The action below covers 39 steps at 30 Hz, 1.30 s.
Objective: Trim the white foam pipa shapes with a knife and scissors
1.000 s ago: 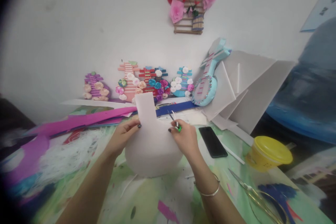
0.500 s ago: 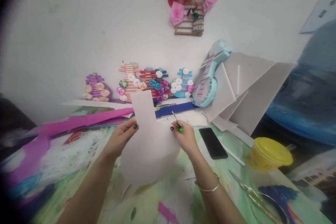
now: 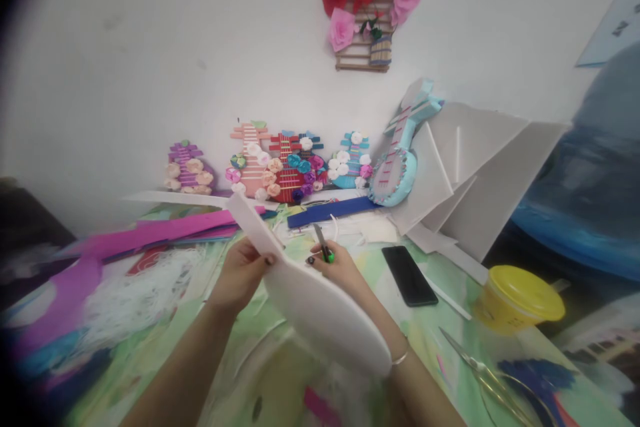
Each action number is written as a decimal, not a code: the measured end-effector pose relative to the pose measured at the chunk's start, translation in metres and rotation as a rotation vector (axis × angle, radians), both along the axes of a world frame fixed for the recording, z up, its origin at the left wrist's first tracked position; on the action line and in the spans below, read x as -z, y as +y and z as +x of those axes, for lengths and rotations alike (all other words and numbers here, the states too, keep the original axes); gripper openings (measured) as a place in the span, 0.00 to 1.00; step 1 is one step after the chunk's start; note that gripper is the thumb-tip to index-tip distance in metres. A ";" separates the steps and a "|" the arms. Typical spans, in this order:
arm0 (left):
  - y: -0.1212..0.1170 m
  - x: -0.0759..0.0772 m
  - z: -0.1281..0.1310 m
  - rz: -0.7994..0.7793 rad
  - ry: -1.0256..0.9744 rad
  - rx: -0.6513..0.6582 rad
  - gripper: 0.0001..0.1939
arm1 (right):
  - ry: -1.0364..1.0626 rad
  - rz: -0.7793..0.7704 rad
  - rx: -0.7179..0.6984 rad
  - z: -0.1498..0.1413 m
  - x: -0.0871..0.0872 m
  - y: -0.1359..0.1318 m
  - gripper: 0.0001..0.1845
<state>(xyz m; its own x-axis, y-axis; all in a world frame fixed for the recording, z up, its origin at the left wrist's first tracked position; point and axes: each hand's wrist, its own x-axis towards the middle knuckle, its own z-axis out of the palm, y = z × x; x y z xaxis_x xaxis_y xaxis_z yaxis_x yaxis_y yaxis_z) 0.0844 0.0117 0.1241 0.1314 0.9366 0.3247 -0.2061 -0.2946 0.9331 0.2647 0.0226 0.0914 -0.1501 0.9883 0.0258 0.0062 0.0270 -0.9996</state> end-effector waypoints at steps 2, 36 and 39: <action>0.000 -0.002 -0.003 0.008 0.001 -0.159 0.18 | -0.010 0.003 0.078 0.011 -0.003 0.001 0.18; 0.091 -0.012 0.019 0.393 0.917 -0.325 0.18 | -0.492 0.446 0.368 0.009 -0.048 -0.003 0.07; 0.085 -0.012 0.025 0.379 1.010 -0.391 0.17 | -0.575 0.502 0.390 -0.002 -0.074 0.007 0.07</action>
